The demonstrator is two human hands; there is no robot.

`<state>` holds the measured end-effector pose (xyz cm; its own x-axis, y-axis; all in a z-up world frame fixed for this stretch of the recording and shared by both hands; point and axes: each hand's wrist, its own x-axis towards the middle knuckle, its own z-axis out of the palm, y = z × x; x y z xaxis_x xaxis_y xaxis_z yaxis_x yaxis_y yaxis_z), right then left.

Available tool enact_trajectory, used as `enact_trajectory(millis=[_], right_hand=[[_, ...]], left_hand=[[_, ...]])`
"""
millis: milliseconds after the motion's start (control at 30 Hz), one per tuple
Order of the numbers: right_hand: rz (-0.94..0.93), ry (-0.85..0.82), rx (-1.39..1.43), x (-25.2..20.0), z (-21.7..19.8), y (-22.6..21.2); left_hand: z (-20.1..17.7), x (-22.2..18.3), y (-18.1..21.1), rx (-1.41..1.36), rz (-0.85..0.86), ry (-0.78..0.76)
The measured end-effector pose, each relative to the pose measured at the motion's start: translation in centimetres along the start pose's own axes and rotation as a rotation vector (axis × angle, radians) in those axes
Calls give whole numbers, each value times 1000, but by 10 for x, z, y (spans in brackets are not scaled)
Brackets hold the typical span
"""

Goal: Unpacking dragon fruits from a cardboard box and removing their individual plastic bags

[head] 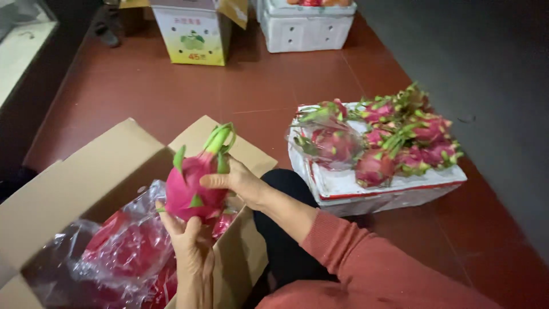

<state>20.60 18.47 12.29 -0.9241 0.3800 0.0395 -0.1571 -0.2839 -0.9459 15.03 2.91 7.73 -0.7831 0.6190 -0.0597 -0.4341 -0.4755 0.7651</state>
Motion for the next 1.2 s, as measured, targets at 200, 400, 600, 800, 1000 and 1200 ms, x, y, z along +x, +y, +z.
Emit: enact_trajectory(millis=[200,400,600,800,1000,1200], right_hand=[[-40,265,162,-5,-43,-9],[-103,375,273,-12,-127,-32],[-27,725,326,-31,-195,-119],[42,1016,151,-60,-323,-151],[-8,1119,-95,-72,-408,-129],[91,1286,-181,-69,-447,-95]], left_hand=[[29,17,-34,59,-18,-4],[112,31,-56,171,-28,-92],[166,60,-99,216,-68,-438],[146,63,-97,378,-196,-319],[113,50,-50,470,-361,-4],[78,45,-42,429,-268,88]])
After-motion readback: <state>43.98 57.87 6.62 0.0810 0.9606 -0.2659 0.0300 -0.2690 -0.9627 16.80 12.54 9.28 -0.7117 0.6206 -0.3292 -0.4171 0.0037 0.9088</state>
